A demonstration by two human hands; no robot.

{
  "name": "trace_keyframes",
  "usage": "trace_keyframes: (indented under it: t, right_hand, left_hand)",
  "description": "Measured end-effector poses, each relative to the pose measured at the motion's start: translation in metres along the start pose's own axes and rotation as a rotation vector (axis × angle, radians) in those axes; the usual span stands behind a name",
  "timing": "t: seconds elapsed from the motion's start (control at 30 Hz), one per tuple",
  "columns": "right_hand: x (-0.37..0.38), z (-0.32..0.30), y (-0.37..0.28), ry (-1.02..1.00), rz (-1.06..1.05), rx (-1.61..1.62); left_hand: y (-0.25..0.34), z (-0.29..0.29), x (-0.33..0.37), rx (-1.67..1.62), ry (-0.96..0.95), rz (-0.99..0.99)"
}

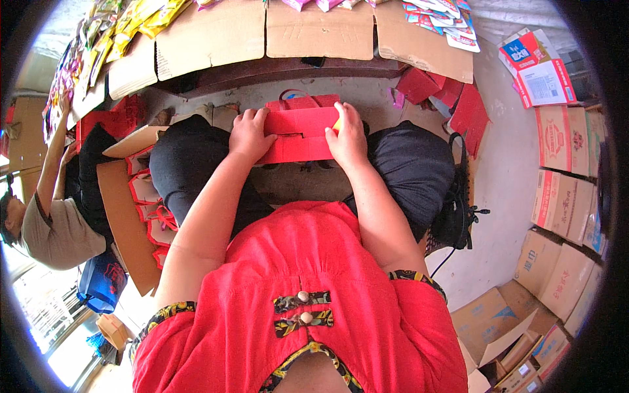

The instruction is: The person folds a red paper gift bag and then places several small packets of snacks into a white cardboard box.

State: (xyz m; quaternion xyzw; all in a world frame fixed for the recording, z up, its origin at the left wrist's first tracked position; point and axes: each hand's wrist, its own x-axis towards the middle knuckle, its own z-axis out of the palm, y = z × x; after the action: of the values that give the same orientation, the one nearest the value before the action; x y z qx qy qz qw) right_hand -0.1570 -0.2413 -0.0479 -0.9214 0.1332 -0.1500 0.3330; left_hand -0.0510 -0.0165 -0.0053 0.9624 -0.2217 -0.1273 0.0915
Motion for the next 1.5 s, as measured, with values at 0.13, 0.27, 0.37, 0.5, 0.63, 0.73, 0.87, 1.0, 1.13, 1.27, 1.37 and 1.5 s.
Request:
trace_keyframes:
  t: [0.13,0.27,0.37,0.5,0.63,0.73,0.87,1.0,1.13,1.27,1.37,1.5]
  right_hand:
    - [0.000,0.002,0.002,0.018,-0.026,-0.006]
    - [0.000,0.002,0.002,0.013,-0.022,-0.003]
    - [0.001,0.001,0.001,0.010,-0.021,-0.004]
    - [0.000,0.001,0.001,0.004,-0.014,0.011]
    - [0.001,0.001,0.001,0.003,-0.009,0.031]
    - [0.000,0.001,0.001,0.004,-0.007,0.034]
    - [0.001,0.000,0.000,0.001,-0.006,0.031]
    - [0.001,0.000,0.000,0.005,-0.012,0.029]
    - [0.001,0.001,0.000,-0.003,-0.008,0.022]
    - [0.002,0.000,0.000,-0.016,0.000,0.021]
    - [0.001,0.000,-0.001,-0.008,0.004,0.024]
    - [0.002,0.000,-0.002,-0.011,0.004,0.018]
  left_hand:
    - [0.004,-0.005,-0.001,0.011,-0.003,-0.018]
    - [0.007,-0.007,-0.001,0.049,-0.010,-0.041]
    - [0.010,-0.010,-0.002,0.070,-0.012,-0.054]
    - [0.011,-0.007,-0.002,0.098,0.007,-0.064]
    - [0.008,-0.003,-0.001,0.106,0.008,-0.049]
    - [0.009,-0.003,-0.001,0.110,0.009,-0.046]
    - [0.010,-0.003,-0.002,0.118,0.011,-0.049]
    - [0.009,-0.001,-0.001,0.101,0.039,-0.034]
    - [0.009,-0.001,0.000,0.092,0.024,-0.060]
    - [0.009,-0.001,0.002,0.109,0.023,-0.061]
    - [0.013,-0.003,0.001,0.108,0.026,-0.067]
    - [0.014,-0.002,0.001,0.108,0.046,-0.074]
